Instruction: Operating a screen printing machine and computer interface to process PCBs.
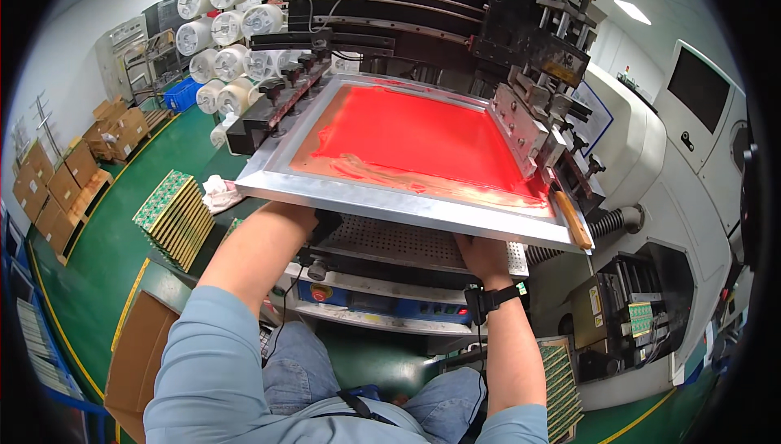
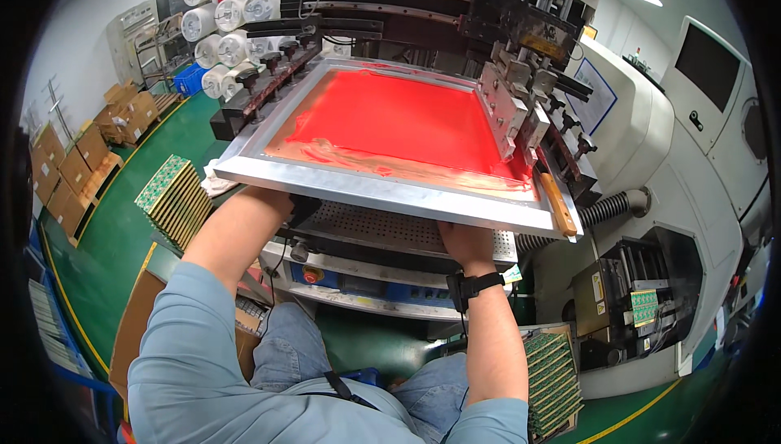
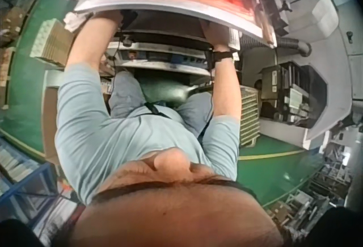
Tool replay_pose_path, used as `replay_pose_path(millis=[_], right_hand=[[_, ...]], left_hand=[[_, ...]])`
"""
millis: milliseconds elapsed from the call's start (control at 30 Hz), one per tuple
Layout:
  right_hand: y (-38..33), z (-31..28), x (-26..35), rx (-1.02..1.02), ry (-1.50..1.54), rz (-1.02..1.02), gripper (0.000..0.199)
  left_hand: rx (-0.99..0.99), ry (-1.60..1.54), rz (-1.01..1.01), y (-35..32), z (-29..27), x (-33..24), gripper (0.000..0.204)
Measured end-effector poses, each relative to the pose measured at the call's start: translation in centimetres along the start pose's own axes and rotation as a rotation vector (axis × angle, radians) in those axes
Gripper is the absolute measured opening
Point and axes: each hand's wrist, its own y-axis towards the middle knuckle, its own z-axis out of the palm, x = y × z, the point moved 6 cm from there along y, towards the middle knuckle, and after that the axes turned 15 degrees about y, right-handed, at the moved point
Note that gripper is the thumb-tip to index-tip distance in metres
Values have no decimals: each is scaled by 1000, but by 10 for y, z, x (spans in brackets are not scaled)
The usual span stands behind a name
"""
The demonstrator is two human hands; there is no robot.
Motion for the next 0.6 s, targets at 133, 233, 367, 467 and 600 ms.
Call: replay_pose_path(millis=[133, 233, 367, 467, 600], right_hand=[[1, -7, 1, -35, 75, 56, 47], [-1, -7, -1, -101, 109, 39, 47], [-36, -40, -8, -333, 88, -12, 41], [-84, -56, 19, -319, 390, 69, 28], [-209, -54, -51, -542, 674, 489, 25]], left_hand=[[-23, -32, 5, -5, -8, -1, 39], [-23, -51, 10, -50, -53, 20, 39], [105, 990, 111, -76, -94, -40, 36], [-31, 621, -310, -169, -143, -12, 38], [13, 963, -520, -240, -130, -35, 52]])
